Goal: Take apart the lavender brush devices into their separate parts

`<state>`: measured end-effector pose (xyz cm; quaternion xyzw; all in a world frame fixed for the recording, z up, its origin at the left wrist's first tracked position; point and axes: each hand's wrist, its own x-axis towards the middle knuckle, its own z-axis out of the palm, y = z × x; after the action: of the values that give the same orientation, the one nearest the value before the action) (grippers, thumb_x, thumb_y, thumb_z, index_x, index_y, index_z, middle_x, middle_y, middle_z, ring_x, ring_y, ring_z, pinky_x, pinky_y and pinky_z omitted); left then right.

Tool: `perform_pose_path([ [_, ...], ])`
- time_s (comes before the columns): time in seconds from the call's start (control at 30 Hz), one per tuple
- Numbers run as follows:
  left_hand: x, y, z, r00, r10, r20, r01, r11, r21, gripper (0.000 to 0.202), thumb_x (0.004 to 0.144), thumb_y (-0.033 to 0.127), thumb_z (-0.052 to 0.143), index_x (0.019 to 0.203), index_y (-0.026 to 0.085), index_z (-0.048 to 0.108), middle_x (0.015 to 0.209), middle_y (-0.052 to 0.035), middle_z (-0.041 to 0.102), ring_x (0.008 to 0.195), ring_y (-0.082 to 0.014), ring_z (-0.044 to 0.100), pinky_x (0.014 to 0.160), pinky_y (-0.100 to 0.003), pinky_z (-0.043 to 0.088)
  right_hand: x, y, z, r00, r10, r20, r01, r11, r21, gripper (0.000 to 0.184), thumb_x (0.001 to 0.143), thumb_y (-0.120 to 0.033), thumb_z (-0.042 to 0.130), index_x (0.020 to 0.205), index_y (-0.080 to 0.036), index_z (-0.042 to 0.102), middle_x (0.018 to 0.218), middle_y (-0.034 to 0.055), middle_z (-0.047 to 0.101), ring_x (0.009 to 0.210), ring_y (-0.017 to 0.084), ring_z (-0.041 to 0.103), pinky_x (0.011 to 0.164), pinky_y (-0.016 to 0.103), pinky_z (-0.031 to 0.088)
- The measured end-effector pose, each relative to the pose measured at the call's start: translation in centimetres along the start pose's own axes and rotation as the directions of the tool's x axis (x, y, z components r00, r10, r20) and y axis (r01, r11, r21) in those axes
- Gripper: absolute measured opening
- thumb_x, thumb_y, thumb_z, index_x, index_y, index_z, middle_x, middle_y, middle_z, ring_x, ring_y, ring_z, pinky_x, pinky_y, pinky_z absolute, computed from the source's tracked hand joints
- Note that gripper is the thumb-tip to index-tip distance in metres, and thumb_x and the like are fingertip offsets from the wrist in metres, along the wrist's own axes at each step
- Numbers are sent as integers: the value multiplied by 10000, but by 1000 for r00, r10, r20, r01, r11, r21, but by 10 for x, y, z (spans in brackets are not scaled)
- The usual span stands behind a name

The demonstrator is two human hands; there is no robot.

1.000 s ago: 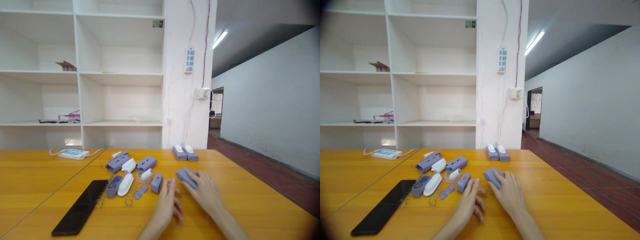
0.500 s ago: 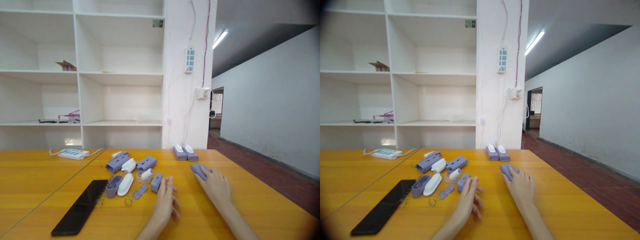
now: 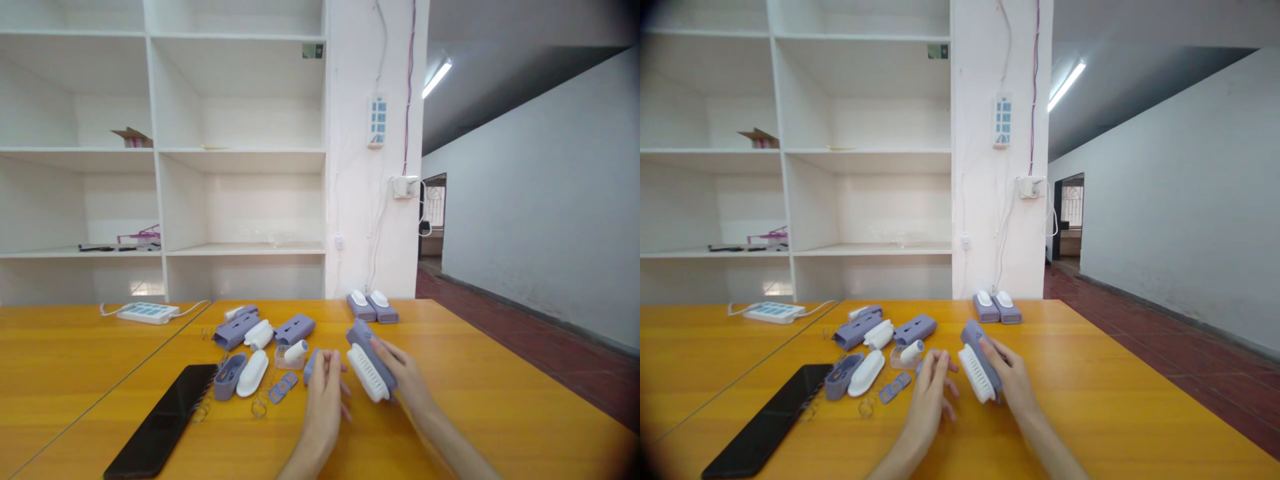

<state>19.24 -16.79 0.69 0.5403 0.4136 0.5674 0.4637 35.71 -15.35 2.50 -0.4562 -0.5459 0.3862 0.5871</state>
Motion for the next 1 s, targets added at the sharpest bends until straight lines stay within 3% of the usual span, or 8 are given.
perform_pose_path([
  [0.07,-5,6,-1,997,79,16,-79,995,54,438,955,655,433,1032,236,537,994,-51,611,767,-183,612,422,-204,421,0,0,-13,987,161,27,-161,932,324,655,869,-694,573,1147,-127,745,1024,144,797,858,324,748,753,421,588],
  [0.13,-13,14,-1,980,179,86,-190,971,146,374,989,573,447,1054,231,582,1012,-64,644,863,-206,616,613,-261,506,-2,-1,-19,971,225,82,-235,826,513,670,879,-705,546,1173,-130,725,995,153,804,829,327,762,721,430,599],
  [0.2,-22,22,-2,943,258,212,-305,922,237,320,1012,498,452,1080,233,618,1048,-72,674,903,-218,619,804,-324,501,-4,-3,-19,964,227,137,-264,761,592,630,894,-675,552,1187,-141,715,1028,153,805,911,331,764,764,430,605],
  [0.27,-29,29,-2,899,285,333,-389,869,305,305,1019,466,451,1126,247,634,1093,-80,687,881,-229,624,861,-358,471,-7,-3,-15,958,240,159,-286,737,612,602,902,-652,559,1153,-131,727,1024,154,809,975,336,757,790,423,607],
  [0.33,-33,34,-2,877,290,384,-429,832,352,309,1017,465,453,1161,259,634,1117,-85,688,855,-240,628,846,-368,461,-8,-3,-11,953,253,170,-302,719,626,586,905,-638,566,1113,-118,741,1007,154,813,1011,339,750,805,418,609],
  [0.6,-26,27,-5,862,339,377,-489,753,440,222,969,398,579,1126,243,606,987,-26,669,727,-174,602,702,-286,443,-9,-1,-7,939,295,177,-333,653,680,408,893,-493,676,1041,-124,767,972,122,824,949,307,766,810,385,614],
  [0.8,-24,25,-2,874,352,335,-481,722,497,265,854,438,746,951,230,613,830,18,636,705,-156,563,623,-247,365,-14,-4,1,934,331,136,-333,665,669,359,840,-477,747,966,-142,774,891,91,828,846,290,777,744,363,623],
  [1.0,-25,25,-2,902,316,294,-430,714,552,358,810,539,753,846,224,586,685,42,585,621,-152,528,583,-254,310,-15,-3,5,934,324,152,-345,705,619,453,821,-537,758,991,-117,780,876,99,822,827,289,770,715,357,622],
])
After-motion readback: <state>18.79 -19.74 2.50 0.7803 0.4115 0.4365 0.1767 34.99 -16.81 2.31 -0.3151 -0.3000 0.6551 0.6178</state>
